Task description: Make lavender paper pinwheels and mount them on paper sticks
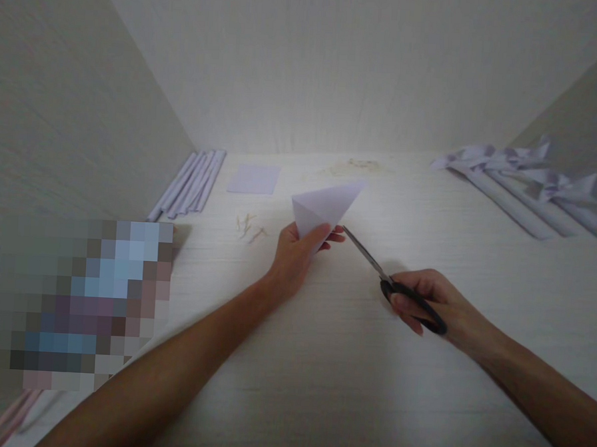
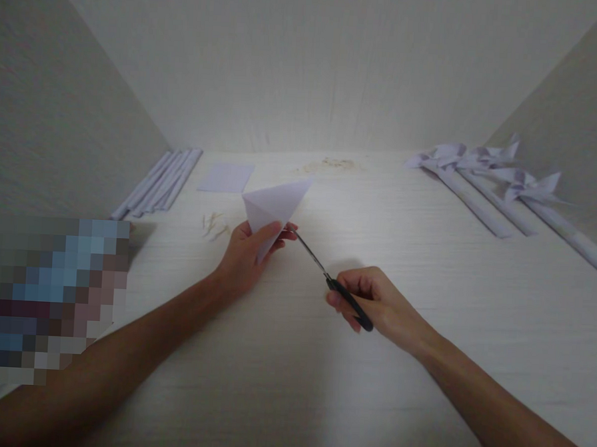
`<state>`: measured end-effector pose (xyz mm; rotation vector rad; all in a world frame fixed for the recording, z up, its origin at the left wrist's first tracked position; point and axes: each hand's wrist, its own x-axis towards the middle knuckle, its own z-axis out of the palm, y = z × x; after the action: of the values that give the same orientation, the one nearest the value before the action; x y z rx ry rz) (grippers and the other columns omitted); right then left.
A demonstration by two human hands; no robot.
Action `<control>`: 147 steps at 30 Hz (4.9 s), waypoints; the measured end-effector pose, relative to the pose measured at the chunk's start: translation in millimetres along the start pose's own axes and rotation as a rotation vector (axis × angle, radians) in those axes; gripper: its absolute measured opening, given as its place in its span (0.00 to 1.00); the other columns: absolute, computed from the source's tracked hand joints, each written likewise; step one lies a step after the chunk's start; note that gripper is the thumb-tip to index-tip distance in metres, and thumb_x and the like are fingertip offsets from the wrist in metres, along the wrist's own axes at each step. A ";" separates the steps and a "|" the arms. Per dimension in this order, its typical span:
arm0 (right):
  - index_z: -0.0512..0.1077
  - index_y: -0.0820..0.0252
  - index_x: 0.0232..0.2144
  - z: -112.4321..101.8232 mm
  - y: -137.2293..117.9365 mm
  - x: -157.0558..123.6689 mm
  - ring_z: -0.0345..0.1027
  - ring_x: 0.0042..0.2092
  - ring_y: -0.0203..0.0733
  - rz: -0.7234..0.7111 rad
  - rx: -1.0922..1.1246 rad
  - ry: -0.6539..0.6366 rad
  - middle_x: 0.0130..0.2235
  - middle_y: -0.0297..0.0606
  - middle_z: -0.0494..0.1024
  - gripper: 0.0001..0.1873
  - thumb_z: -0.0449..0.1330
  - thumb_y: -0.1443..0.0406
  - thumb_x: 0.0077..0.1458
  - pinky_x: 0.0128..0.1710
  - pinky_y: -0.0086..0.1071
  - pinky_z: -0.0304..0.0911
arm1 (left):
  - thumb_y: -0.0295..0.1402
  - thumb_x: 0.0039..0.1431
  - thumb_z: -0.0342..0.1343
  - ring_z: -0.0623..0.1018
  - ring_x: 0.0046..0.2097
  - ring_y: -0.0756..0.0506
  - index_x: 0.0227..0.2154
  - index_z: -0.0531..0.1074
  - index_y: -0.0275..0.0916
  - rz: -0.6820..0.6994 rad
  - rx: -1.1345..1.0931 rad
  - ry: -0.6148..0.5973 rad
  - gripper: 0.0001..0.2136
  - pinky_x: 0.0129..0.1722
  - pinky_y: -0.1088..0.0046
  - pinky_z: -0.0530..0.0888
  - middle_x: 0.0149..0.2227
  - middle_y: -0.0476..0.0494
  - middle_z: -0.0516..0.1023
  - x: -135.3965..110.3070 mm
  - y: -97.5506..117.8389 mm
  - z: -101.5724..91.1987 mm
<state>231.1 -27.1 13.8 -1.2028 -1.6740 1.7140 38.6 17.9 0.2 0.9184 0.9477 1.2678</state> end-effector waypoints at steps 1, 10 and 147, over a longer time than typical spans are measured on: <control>0.60 0.61 0.15 -0.2 -0.5 0.1 0.48 0.15 0.27 0.005 0.000 -0.001 0.12 0.27 0.59 0.21 0.56 0.50 0.44 0.15 0.25 0.43 | 0.35 0.45 0.56 0.75 0.32 0.50 0.26 0.72 0.35 -0.002 -0.007 -0.003 0.08 0.31 0.76 0.67 0.29 0.45 0.77 -0.3 0.1 0.3; 0.58 0.60 0.13 -2.3 -4.9 -1.0 0.49 0.15 0.27 0.070 -0.064 0.013 0.12 0.28 0.59 0.23 0.56 0.49 0.44 0.15 0.26 0.44 | 0.35 0.45 0.56 0.76 0.30 0.50 0.25 0.72 0.34 -0.022 -0.045 -0.044 0.08 0.31 0.75 0.68 0.28 0.45 0.77 -0.6 0.2 0.2; 0.61 0.62 0.17 -22.3 8.6 -1.9 0.48 0.15 0.26 0.085 -0.045 -0.226 0.13 0.28 0.59 0.22 0.55 0.49 0.45 0.14 0.24 0.42 | 0.30 0.42 0.55 0.74 0.23 0.51 0.19 0.72 0.33 -0.049 -0.013 -0.166 0.05 0.23 0.77 0.66 0.21 0.46 0.76 1.2 2.8 -3.7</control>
<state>252.5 -17.6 8.8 -1.1507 -1.8237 1.9350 34.3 19.4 1.5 0.9685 0.8254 1.1369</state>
